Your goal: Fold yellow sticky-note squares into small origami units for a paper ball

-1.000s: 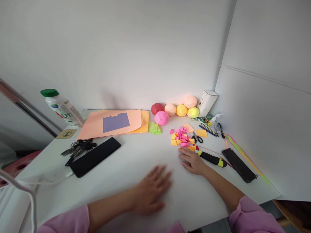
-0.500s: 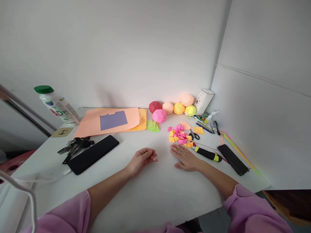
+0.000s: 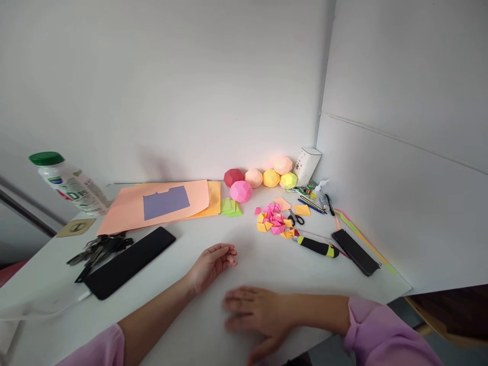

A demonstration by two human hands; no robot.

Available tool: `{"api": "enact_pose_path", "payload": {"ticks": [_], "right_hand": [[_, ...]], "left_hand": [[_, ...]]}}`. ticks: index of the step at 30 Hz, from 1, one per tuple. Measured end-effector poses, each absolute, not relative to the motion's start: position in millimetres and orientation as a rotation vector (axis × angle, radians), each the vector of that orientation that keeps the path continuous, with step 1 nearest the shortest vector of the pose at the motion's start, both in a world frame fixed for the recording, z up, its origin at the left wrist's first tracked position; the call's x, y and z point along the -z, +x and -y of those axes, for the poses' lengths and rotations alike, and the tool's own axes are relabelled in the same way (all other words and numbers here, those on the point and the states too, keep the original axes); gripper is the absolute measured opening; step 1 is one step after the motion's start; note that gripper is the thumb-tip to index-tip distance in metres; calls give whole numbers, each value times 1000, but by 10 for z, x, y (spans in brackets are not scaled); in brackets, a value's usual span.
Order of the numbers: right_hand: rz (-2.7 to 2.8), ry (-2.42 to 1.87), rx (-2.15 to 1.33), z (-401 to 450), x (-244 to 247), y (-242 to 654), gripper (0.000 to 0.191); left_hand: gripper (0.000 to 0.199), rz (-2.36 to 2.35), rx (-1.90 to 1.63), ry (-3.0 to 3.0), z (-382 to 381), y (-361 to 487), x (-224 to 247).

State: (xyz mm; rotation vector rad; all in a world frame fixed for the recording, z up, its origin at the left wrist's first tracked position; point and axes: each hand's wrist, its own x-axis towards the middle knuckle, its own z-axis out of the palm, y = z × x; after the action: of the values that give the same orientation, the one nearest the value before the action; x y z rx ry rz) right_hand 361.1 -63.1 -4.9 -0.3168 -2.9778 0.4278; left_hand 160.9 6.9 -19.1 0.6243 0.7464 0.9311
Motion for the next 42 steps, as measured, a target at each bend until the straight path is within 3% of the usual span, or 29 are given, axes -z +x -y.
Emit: {"api": "enact_pose_path", "payload": {"ticks": [2, 4, 7, 10, 19, 26, 33, 42], "right_hand": [[2857, -186, -425, 474, 37, 3774, 42], [2635, -628, -246, 139, 2, 3993, 36], [2116, -1433, 20, -472, -40, 4318, 47], [2005, -1770, -50, -907, -13, 4475, 58], [2324, -1527, -185, -1033, 113, 4115, 46], [2425, -1110, -403, -667, 27, 3815, 48], [2198, -1804, -225, -1427, -124, 3869, 50], [2365, -1538, -289, -1381, 49, 3576, 56]], "left_hand": [[12, -748, -925, 624, -66, 1612, 193], [12, -751, -923, 631, -62, 1614, 194], [13, -742, -926, 646, -61, 1619, 194], [13, -735, -927, 645, -66, 1625, 192], [17, -741, -941, 622, -74, 1643, 166], [25, -967, -1292, 915, 20, 1636, 223], [42, -1250, -1249, 1541, 40, 1609, 246], [43, -1308, -1163, 1480, -32, 1597, 294]]}}
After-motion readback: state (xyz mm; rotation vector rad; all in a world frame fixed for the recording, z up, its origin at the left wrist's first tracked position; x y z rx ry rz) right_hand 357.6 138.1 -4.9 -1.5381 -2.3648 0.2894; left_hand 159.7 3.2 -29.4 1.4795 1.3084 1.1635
